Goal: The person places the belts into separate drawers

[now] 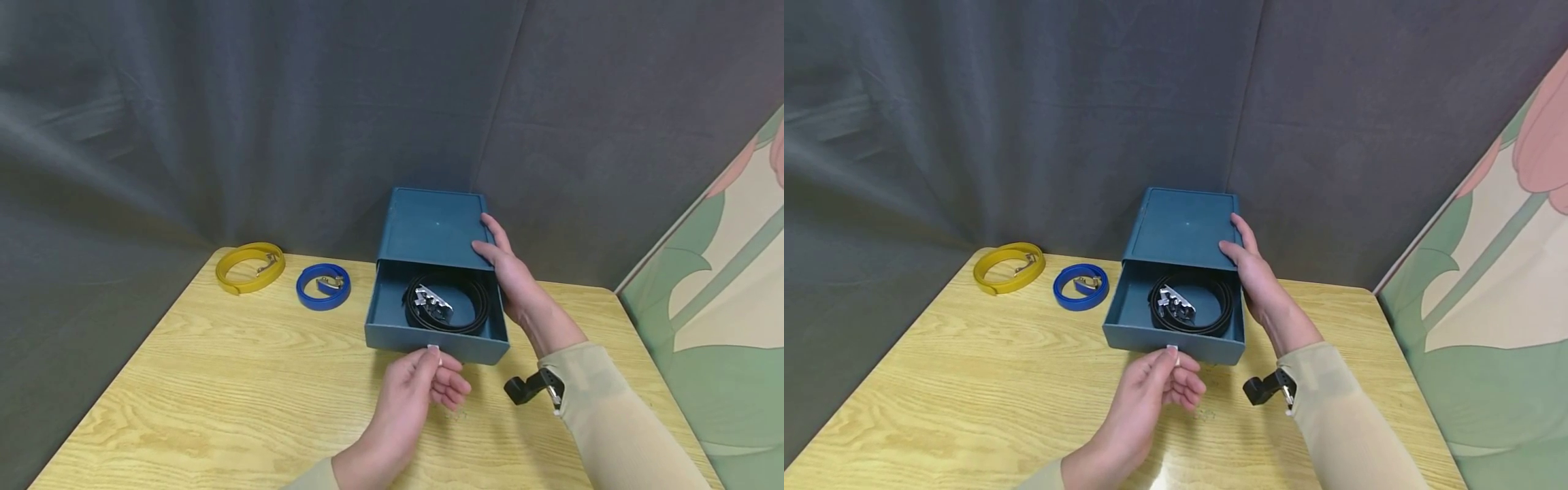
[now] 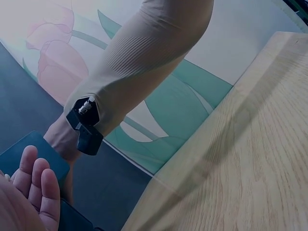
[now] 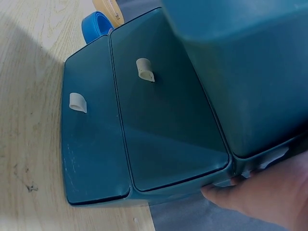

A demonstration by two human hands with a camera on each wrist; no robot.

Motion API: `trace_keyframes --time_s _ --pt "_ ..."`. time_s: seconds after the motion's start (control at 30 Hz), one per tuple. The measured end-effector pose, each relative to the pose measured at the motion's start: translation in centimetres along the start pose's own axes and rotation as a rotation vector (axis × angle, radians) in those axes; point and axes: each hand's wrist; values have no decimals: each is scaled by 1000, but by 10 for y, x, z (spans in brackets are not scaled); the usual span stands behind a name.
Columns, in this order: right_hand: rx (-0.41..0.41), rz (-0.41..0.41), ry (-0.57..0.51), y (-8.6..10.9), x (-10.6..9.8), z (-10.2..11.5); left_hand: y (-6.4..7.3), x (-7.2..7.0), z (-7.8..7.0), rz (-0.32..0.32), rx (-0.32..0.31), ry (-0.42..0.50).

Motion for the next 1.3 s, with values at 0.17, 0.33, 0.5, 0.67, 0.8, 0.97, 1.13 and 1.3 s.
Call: trace_keyframes --time_s 0.17,0.33,0.5,0.67,0.8,0.97,1.13,1.3 --pt "-10 -3 8 3 1 0 -1 0 2 -4 8 -6" --pt "-25 0 1 6 1 -2 -3 -1 1 1 24 -27" --pt "-42 6 -11 8 0 -5 -5 -1 3 -1 40 -37" --pt "-47 3 -10 10 1 -6 -6 -1 5 -11 56 -33" --pt "-53 2 -3 11 2 -8 -7 -2 7 -14 70 -38" --pt "-57 3 1 11 2 -8 -10 -2 6 -15 79 -44" --pt "-58 3 5 11 2 -7 -12 -1 6 -21 88 -41" --pt "-56 3 9 12 3 -7 -14 -2 6 -30 96 -35"
Point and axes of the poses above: each hand's wrist, its own y-axis away from the middle knuckle, its own x-axis out of the palm, z = x × y, and after that the axes turned 10 degrees about -y, right-handed
